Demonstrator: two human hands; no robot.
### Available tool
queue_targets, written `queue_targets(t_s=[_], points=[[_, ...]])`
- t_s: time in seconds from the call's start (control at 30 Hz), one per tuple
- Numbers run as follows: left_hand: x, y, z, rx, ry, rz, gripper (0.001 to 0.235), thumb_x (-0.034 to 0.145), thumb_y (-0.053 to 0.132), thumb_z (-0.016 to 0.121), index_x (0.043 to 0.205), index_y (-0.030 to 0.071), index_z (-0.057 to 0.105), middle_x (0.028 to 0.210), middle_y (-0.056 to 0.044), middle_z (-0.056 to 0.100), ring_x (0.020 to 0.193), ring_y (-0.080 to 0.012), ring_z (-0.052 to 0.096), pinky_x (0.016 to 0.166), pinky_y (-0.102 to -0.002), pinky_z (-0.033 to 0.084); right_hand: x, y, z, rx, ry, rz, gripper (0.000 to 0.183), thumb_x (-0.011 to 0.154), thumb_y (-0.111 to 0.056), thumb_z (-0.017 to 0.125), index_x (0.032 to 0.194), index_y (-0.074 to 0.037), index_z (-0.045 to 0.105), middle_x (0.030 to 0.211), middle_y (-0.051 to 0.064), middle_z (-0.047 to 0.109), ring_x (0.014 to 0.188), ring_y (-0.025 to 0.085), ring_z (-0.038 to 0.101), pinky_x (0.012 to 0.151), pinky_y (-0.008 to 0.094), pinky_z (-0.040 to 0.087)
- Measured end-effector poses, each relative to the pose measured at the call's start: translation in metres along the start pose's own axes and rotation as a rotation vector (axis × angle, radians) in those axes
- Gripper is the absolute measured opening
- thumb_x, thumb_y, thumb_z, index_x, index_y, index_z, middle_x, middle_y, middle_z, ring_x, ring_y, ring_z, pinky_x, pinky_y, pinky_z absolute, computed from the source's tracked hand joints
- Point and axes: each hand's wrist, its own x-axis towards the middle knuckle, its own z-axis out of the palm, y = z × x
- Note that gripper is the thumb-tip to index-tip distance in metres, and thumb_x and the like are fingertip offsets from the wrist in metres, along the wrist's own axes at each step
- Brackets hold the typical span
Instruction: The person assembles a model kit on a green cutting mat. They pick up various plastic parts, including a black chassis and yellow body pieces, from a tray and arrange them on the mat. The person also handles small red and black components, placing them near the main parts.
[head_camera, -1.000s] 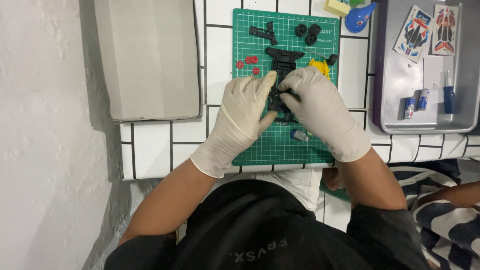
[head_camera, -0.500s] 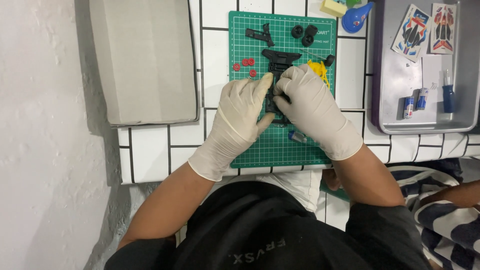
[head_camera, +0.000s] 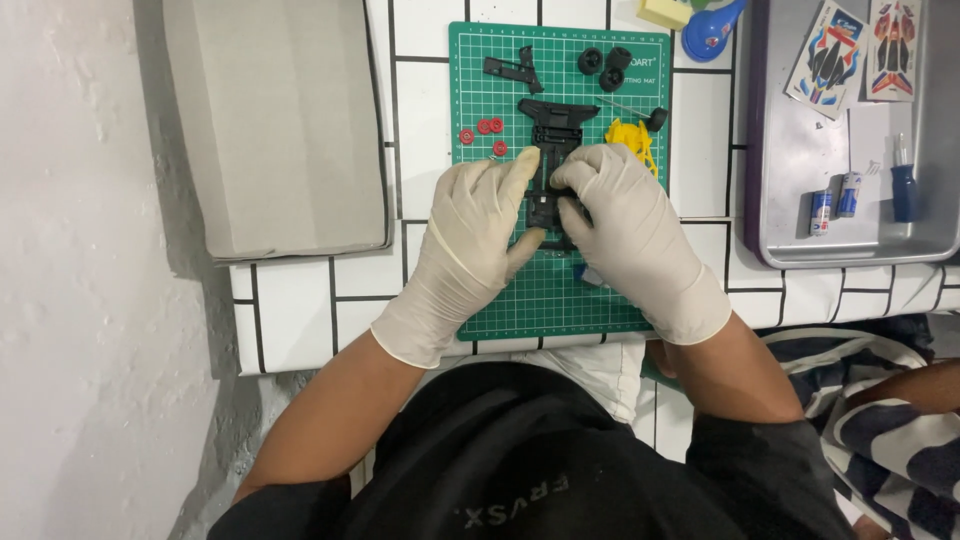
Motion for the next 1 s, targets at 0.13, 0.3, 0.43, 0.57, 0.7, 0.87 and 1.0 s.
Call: queue_targets(t_s=[0.13,0.3,0.43,0.57,0.7,0.87,1.0], points=[[0.002,0.007,-0.007,0.004,0.01,-0.013,0.082,0.094,0.033,0.078,0.158,0.009,0.032,0.118,-0.007,0.055,0.126,-0.0243,0.049,0.117,-0.052,0.031,-0.009,-0.002,0.006,-0.052,0.065,-0.047,0.013,0.09,-0.001,0.07,0.102,-0.006,0.072,0.104,0.009,0.062,0.106,0.031,0.065,0.085,0.041,0.054],[0.005,0.005,-0.008,0.015,-0.01,-0.018,0.085,0.09,0.035,0.08,0.156,0.009,0.035,0.118,-0.006,0.056,0.126,-0.0231,0.048,0.115,-0.05,0.032,-0.014,-0.005,0.011,-0.229,0.099,-0.092,0.013,0.09,-0.008,0.067,0.099,-0.011,0.076,0.112,0.008,0.062,0.111,0.03,0.064,0.083,0.04,0.053],[0.005,0.005,-0.006,0.019,-0.02,-0.02,0.087,0.089,0.034,0.081,0.158,0.01,0.033,0.118,-0.005,0.056,0.126,-0.0237,0.049,0.115,-0.051,0.032,-0.016,0.0,0.018,-0.257,0.105,-0.077,0.013,0.091,-0.007,0.066,0.098,-0.012,0.076,0.11,0.008,0.062,0.109,0.029,0.066,0.082,0.039,0.054],[0.004,0.007,-0.009,0.023,-0.03,-0.033,0.087,0.09,0.034,0.081,0.158,0.009,0.033,0.12,-0.007,0.058,0.127,-0.0239,0.049,0.115,-0.051,0.032,-0.014,-0.001,0.018,-0.202,0.117,-0.048,0.02,0.089,-0.009,0.071,0.108,-0.011,0.074,0.109,0.008,0.061,0.109,0.031,0.065,0.083,0.041,0.053],[0.004,0.008,-0.01,0.026,-0.033,-0.039,0.087,0.089,0.035,0.081,0.158,0.009,0.034,0.121,-0.007,0.059,0.127,-0.024,0.049,0.115,-0.052,0.031,-0.013,-0.004,0.017,-0.186,0.111,-0.042,0.021,0.088,-0.009,0.072,0.109,-0.009,0.075,0.11,0.009,0.062,0.11,0.033,0.065,0.084,0.043,0.053],[0.003,0.008,-0.009,0.0,-0.006,-0.02,0.087,0.09,0.031,0.082,0.158,0.008,0.033,0.12,-0.008,0.058,0.126,-0.025,0.049,0.115,-0.052,0.031,-0.018,-0.001,0.018,-0.149,0.15,-0.054,0.023,0.09,-0.005,0.07,0.112,-0.008,0.074,0.111,0.01,0.061,0.111,0.034,0.064,0.086,0.043,0.052],[0.005,0.012,-0.017,-0.016,0.02,-0.003,0.086,0.088,0.027,0.083,0.157,0.007,0.035,0.117,-0.008,0.058,0.125,-0.0252,0.049,0.115,-0.053,0.031,-0.028,0.0,0.009,-0.117,0.212,-0.056,0.024,0.091,0.0,0.066,0.113,-0.009,0.071,0.111,0.009,0.058,0.111,0.034,0.062,0.086,0.043,0.05]])
